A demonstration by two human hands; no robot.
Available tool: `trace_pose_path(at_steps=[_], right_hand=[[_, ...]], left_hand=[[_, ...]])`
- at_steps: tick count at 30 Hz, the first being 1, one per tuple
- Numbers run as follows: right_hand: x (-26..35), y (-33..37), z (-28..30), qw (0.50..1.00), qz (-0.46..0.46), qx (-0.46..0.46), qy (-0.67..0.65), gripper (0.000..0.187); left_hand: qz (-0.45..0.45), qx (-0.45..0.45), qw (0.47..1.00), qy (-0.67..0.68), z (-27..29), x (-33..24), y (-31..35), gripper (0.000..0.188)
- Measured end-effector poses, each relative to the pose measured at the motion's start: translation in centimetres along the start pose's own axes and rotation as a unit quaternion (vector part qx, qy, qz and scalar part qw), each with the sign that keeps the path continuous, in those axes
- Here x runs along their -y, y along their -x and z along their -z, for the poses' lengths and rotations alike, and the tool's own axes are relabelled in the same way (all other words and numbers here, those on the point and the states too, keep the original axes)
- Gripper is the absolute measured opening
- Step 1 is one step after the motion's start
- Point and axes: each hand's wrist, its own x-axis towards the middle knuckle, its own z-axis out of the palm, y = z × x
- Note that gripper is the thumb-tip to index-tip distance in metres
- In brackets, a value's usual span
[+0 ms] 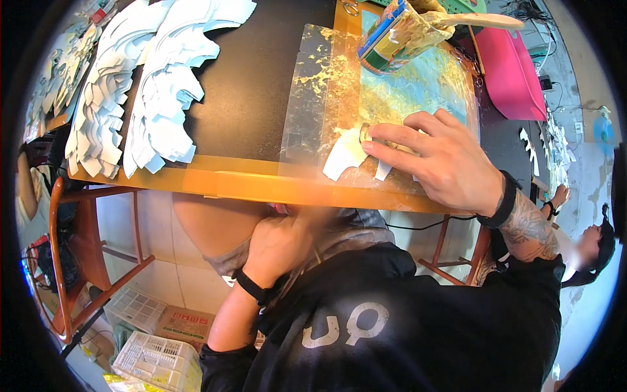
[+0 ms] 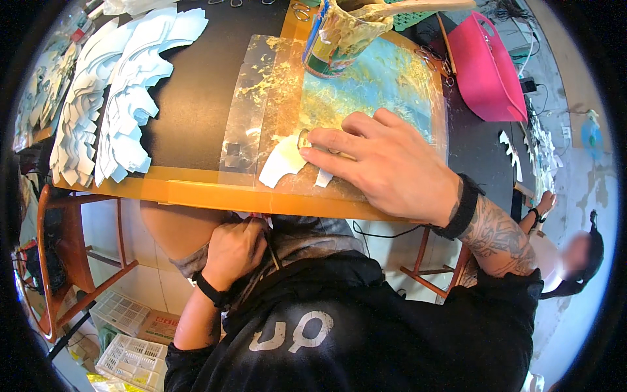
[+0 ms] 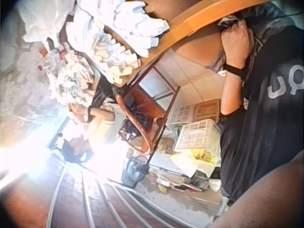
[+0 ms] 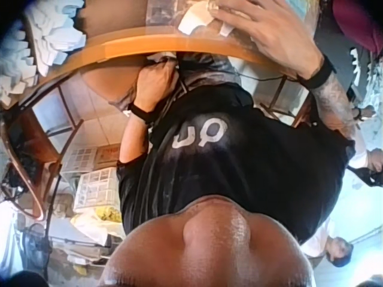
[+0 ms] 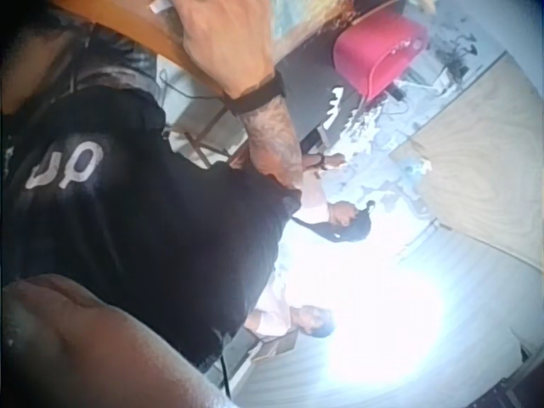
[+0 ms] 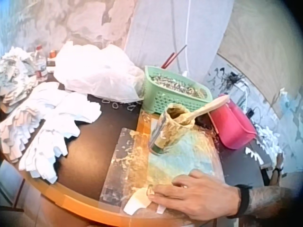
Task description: The person applies a yellowish adhesive to white, bat-shaped cutouts using a brush. They then pick up small metal rings from a basket and place them onto the wet adhesive on the cutouts. The person repeats this process, handling the cutouts and rings one at a time.
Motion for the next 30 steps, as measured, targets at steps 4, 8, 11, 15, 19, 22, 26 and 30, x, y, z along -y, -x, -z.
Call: trace_pose_path(at_steps=[4, 8, 11, 15, 19, 22, 26, 30], right_hand=[[-0.5, 1.8, -0.7, 0.986, -0.084, -0.116, -0.083, 0.033], [-1.7, 7.1, -0.1, 0.933, -0.284, -0.185, -0.121, 0.018], [-1.6, 10.6, -1.9, 0.879, -0.414, -0.171, -0.165, 0.018], [-0.3, 11.4, -3.7, 0.841, -0.449, -0.200, -0.226, 0.020], [0.6, 10.2, -3.5, 0.847, -0.453, -0.181, -0.211, 0.020], [0.6, 9.9, -3.6, 0.833, -0.438, -0.228, -0.251, 0.019], [1.9, 8.4, -3.3, 0.780, -0.376, -0.348, -0.360, 0.017], [2.6, 8.2, -1.1, 0.753, -0.341, -0.429, -0.364, 0.012]], left_hand=[[0.007, -0.014, 1.000, 0.015, 0.0, -0.1, -0.1, 0.020], [0.004, -0.032, 0.999, 0.030, -0.1, 0.2, 0.1, 0.019], [-0.007, -0.051, 0.999, 0.019, -0.1, 0.5, 0.2, 0.019], [-0.024, -0.023, 0.999, 0.003, -0.1, 0.6, -0.2, 0.019], [-0.040, -0.026, 0.999, 0.014, 0.2, -0.1, -0.4, 0.019], [-0.043, -0.034, 0.998, 0.030, 0.1, -0.8, -0.3, 0.019], [-0.029, -0.035, 0.999, 0.007, -0.3, -1.4, 0.3, 0.019], [-0.042, -0.041, 0.998, -0.016, -0.2, -1.8, 0.3, 0.015]])
